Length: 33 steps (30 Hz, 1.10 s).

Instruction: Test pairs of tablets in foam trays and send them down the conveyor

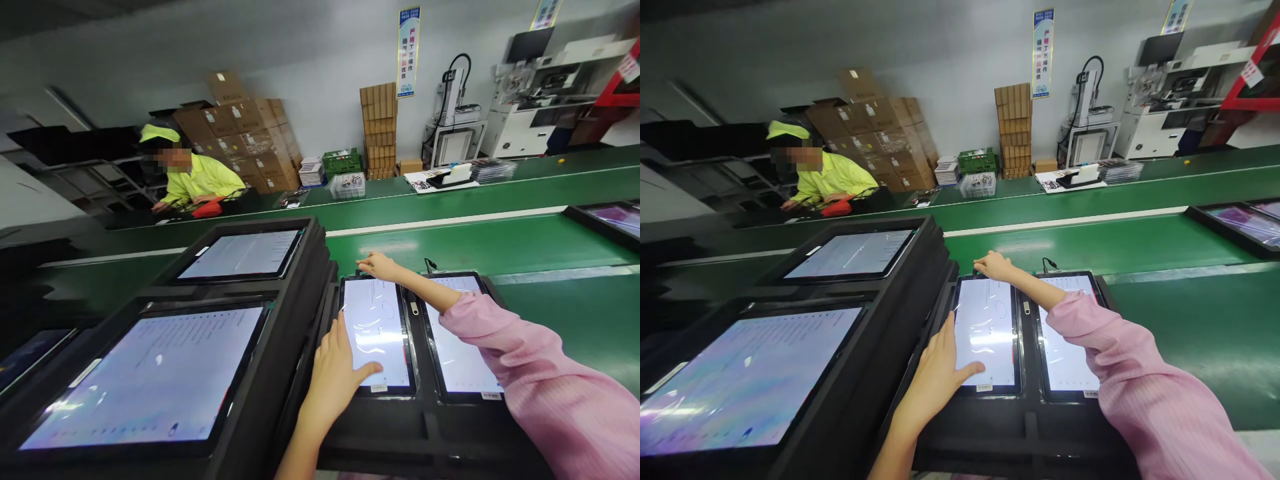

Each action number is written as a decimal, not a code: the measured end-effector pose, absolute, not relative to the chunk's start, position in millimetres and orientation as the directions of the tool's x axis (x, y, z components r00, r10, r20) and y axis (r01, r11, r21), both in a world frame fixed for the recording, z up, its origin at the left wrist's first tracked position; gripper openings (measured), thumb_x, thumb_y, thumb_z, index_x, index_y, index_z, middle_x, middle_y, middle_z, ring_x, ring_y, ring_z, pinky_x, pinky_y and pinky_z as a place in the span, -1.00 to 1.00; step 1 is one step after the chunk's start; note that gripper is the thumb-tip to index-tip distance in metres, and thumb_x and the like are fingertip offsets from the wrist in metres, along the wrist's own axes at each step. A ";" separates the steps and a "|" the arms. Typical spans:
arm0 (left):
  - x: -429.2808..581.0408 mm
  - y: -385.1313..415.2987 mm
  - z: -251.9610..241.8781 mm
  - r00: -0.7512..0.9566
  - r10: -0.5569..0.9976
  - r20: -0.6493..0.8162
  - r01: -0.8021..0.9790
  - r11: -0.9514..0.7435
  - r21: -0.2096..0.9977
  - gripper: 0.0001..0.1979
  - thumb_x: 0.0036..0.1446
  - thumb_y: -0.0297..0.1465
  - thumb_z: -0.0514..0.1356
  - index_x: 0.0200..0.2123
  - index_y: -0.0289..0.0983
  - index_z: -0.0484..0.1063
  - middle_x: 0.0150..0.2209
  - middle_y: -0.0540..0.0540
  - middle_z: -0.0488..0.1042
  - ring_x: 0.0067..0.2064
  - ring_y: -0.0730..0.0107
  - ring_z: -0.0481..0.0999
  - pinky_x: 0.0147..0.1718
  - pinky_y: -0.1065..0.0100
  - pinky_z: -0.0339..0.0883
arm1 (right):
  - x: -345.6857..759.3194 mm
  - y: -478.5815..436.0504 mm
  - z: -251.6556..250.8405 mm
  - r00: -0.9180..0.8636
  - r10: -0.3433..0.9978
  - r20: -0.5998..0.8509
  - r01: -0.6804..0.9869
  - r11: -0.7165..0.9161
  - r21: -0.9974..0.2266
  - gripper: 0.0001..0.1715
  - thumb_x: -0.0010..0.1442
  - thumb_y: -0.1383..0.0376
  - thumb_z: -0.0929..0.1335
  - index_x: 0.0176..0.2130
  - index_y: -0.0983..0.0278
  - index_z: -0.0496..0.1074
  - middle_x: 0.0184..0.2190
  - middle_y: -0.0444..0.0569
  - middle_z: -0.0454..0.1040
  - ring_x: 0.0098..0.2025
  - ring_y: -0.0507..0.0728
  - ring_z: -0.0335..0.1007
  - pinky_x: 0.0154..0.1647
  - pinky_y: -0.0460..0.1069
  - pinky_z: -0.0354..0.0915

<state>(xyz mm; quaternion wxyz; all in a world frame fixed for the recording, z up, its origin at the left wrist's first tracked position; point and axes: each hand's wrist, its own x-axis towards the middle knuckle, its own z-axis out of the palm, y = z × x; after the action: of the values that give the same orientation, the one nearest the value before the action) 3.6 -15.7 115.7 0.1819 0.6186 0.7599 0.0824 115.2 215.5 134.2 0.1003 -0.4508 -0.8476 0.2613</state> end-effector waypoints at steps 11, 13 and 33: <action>-2.7 -2.2 87.2 -0.216 0.971 0.106 0.895 0.154 0.418 -0.33 0.32 -0.08 -0.05 0.32 -0.43 0.09 0.25 -0.42 0.31 0.24 -0.09 0.35 0.14 0.01 0.28 | 320.3 112.1 138.7 -0.622 0.724 0.298 0.682 0.688 -0.250 -0.41 0.43 0.04 0.05 0.27 0.05 0.33 0.08 0.16 0.37 0.10 0.31 0.26 0.08 0.26 0.23; -2.2 -9.0 82.7 -0.225 0.966 0.130 0.884 0.145 0.445 -0.35 0.33 -0.07 -0.07 0.29 -0.42 0.14 0.25 -0.41 0.32 0.25 -0.08 0.34 0.15 -0.02 0.29 | 332.3 84.4 121.7 -0.658 0.684 0.315 0.682 0.718 -0.134 -0.48 0.42 0.07 0.10 0.20 -0.01 0.41 0.12 0.12 0.36 0.12 0.30 0.23 0.11 0.26 0.18; -9.2 -26.2 78.9 -0.301 0.944 0.134 0.822 0.186 0.538 -0.39 0.36 -0.08 -0.14 0.30 -0.31 0.21 0.23 -0.31 0.38 0.22 0.03 0.41 0.12 -0.01 0.38 | 322.2 59.4 77.8 -0.635 0.697 0.333 0.738 0.675 -0.005 -0.33 0.31 -0.18 0.16 0.28 -0.04 0.29 0.22 0.15 0.21 0.17 0.38 0.10 0.21 0.37 -0.11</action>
<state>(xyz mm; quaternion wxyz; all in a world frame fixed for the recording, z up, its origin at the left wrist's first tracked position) -9.2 -26.2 78.9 0.1146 0.5799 0.7615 0.2659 322.2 59.4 77.8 0.1557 -0.3978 -0.9018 -0.0657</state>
